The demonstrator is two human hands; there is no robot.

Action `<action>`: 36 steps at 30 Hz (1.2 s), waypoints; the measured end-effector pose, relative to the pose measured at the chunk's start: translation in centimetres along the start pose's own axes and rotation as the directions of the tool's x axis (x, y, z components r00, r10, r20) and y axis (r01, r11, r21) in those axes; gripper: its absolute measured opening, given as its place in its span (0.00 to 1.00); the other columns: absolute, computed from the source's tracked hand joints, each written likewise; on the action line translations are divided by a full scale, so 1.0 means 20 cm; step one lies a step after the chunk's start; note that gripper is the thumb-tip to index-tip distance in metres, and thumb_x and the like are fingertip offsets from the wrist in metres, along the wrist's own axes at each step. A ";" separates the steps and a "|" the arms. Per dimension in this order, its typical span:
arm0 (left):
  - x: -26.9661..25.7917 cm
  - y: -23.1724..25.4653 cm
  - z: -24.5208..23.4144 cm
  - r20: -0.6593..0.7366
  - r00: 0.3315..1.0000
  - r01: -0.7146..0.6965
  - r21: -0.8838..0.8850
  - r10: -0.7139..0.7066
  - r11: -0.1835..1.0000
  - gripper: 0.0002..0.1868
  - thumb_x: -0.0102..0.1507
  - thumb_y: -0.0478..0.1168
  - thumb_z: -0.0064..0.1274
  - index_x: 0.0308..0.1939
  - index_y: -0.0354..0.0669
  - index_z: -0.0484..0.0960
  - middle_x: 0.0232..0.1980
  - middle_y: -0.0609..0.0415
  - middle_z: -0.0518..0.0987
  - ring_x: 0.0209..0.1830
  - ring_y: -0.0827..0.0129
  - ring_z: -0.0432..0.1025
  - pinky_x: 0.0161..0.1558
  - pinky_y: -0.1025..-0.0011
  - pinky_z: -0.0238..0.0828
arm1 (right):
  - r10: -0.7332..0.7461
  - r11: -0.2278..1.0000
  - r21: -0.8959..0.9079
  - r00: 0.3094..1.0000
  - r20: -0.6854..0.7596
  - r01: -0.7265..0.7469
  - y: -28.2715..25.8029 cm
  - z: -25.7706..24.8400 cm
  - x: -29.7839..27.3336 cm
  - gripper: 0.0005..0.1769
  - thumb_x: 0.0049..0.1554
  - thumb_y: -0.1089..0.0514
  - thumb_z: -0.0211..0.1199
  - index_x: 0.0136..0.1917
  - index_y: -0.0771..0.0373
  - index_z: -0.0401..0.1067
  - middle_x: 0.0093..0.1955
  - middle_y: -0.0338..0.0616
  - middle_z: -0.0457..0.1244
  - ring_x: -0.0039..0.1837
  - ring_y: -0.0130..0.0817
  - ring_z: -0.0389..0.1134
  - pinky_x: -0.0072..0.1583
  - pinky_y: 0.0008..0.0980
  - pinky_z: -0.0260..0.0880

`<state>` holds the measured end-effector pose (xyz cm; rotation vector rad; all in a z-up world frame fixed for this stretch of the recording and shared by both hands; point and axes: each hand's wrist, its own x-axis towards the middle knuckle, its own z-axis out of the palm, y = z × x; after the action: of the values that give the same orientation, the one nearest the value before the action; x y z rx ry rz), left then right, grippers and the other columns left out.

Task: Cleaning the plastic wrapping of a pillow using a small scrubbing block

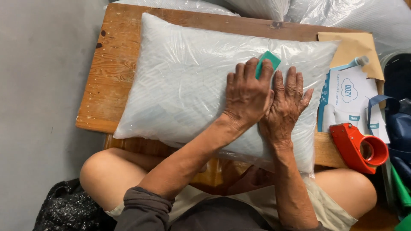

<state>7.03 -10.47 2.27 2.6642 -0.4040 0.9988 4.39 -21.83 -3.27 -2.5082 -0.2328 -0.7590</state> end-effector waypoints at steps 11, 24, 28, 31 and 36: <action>-0.11 -1.44 -0.08 0.164 0.708 0.669 0.158 -0.687 0.726 0.11 0.65 0.39 0.52 0.50 0.42 0.71 0.45 0.41 0.73 0.45 0.51 0.70 0.42 0.57 0.70 | 0.023 0.999 -0.046 1.000 -0.008 -0.023 -0.06 0.01 0.01 0.27 0.71 0.55 0.54 0.81 0.57 0.60 0.85 0.53 0.45 0.86 0.50 0.40 0.80 0.65 0.24; 0.28 -0.55 0.07 -0.024 0.991 0.132 -0.048 -0.133 0.990 0.25 0.54 0.31 0.63 0.54 0.36 0.76 0.40 0.48 0.71 0.33 0.68 0.68 0.21 0.78 0.71 | 0.023 0.997 -0.072 1.000 -0.001 -0.023 -0.06 0.00 -0.02 0.28 0.70 0.57 0.56 0.81 0.57 0.59 0.85 0.53 0.44 0.86 0.52 0.39 0.80 0.66 0.24; 0.25 -0.27 0.19 0.131 0.991 0.028 -0.011 -0.026 1.000 0.16 0.54 0.33 0.60 0.44 0.39 0.75 0.39 0.47 0.70 0.35 0.63 0.67 0.32 0.65 0.69 | 0.015 0.998 -0.066 1.000 -0.021 -0.017 -0.05 -0.01 -0.01 0.26 0.71 0.54 0.53 0.80 0.58 0.61 0.84 0.56 0.46 0.85 0.53 0.41 0.79 0.66 0.27; 0.25 -0.54 0.23 0.228 0.970 0.072 0.061 -0.084 0.996 0.15 0.57 0.32 0.56 0.49 0.41 0.75 0.43 0.47 0.72 0.37 0.62 0.68 0.35 0.65 0.71 | 0.023 0.998 -0.052 1.000 0.000 -0.023 -0.04 0.00 -0.02 0.26 0.71 0.54 0.53 0.80 0.57 0.60 0.85 0.54 0.45 0.86 0.52 0.40 0.80 0.64 0.24; 0.24 -1.30 0.05 0.358 0.758 0.405 0.397 -0.545 0.824 0.21 0.67 0.39 0.45 0.65 0.44 0.70 0.51 0.39 0.68 0.49 0.49 0.64 0.46 0.50 0.65 | 0.022 0.998 -0.051 1.000 0.005 -0.021 -0.06 0.00 -0.01 0.27 0.71 0.53 0.53 0.81 0.55 0.58 0.86 0.51 0.44 0.86 0.48 0.38 0.81 0.61 0.22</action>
<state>20.18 12.51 0.77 3.0202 0.3886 0.2745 3.84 -20.83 -2.86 -2.5566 -0.1904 -0.7591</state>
